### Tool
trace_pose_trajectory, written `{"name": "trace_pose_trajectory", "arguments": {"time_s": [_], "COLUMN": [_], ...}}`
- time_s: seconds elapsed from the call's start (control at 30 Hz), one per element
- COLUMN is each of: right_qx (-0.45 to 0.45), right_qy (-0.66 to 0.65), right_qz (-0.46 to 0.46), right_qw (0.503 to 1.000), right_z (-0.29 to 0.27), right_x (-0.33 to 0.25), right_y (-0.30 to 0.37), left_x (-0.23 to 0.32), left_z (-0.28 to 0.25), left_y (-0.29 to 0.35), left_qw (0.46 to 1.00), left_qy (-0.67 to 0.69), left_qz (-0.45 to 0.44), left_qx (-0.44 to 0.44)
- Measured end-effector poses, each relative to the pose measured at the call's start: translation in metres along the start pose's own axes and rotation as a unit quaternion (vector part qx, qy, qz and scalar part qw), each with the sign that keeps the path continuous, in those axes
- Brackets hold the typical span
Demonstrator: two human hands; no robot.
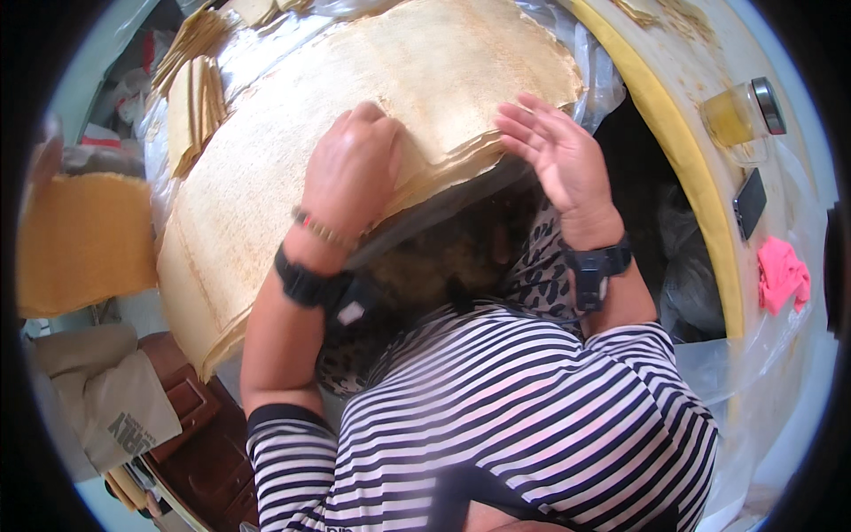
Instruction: The person repeatedly picks up thin, flat, beige sheets from a large stack, folds them in half, and places them back on the stack. The action is continuous and repetitive throughout the clip.
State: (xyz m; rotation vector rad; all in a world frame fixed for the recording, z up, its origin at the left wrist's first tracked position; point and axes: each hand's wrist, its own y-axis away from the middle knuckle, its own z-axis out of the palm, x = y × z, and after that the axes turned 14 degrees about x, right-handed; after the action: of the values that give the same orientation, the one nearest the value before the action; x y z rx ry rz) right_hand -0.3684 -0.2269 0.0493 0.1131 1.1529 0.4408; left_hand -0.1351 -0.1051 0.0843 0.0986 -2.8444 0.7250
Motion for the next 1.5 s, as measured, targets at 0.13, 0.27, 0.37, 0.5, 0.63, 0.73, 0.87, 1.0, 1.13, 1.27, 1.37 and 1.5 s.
{"name": "trace_pose_trajectory", "arguments": {"time_s": [0.13,0.27,0.37,0.5,0.63,0.73,0.87,1.0,1.13,1.27,1.37,1.5], "right_qx": [0.014,-0.022,0.002,-0.036,-0.047,-0.077,-0.06,-0.028,-0.032,-0.154,-0.21,-0.28], "right_qy": [0.014,0.154,0.231,0.214,0.216,0.226,0.214,0.233,0.319,0.415,0.499,0.587], "right_qz": [0.003,-0.139,-0.277,-0.248,-0.244,-0.275,-0.206,-0.244,-0.467,-0.494,-0.559,-0.496], "right_qw": [1.0,0.978,0.933,0.944,0.944,0.931,0.953,0.941,0.824,0.749,0.629,0.575], "right_z": [-0.027,-0.035,-0.031,-0.024,-0.026,-0.029,-0.027,-0.015,-0.003,0.016,0.044,0.078], "right_x": [-0.001,0.007,0.008,0.016,0.03,0.036,0.034,0.034,0.028,0.019,0.022,0.038], "right_y": [-0.003,-0.004,-0.001,0.004,0.002,-0.001,0.002,0.019,0.038,0.051,0.05,0.047], "left_x": [-0.002,0.013,0.017,0.02,0.02,0.022,0.011,-0.008,-0.004,0.003,-0.004,-0.019], "left_z": [0.015,0.033,0.026,-0.013,-0.046,-0.069,-0.085,-0.088,-0.086,-0.086,-0.084,-0.08], "left_y": [-0.017,-0.019,-0.013,0.033,0.081,0.118,0.142,0.147,0.151,0.155,0.154,0.148], "left_qw": [0.999,0.999,0.98,0.987,0.882,0.861,0.913,0.928,0.928,0.958,0.947,0.932], "left_qy": [0.015,-0.037,-0.143,0.159,0.446,0.476,0.255,-0.237,-0.242,-0.15,-0.15,-0.204], "left_qz": [-0.028,-0.003,0.118,-0.01,-0.128,-0.175,-0.283,-0.229,-0.247,-0.163,-0.221,-0.198], "left_qx": [-0.005,0.007,-0.068,0.008,-0.076,-0.044,0.148,0.174,0.141,0.182,0.18,0.224]}}
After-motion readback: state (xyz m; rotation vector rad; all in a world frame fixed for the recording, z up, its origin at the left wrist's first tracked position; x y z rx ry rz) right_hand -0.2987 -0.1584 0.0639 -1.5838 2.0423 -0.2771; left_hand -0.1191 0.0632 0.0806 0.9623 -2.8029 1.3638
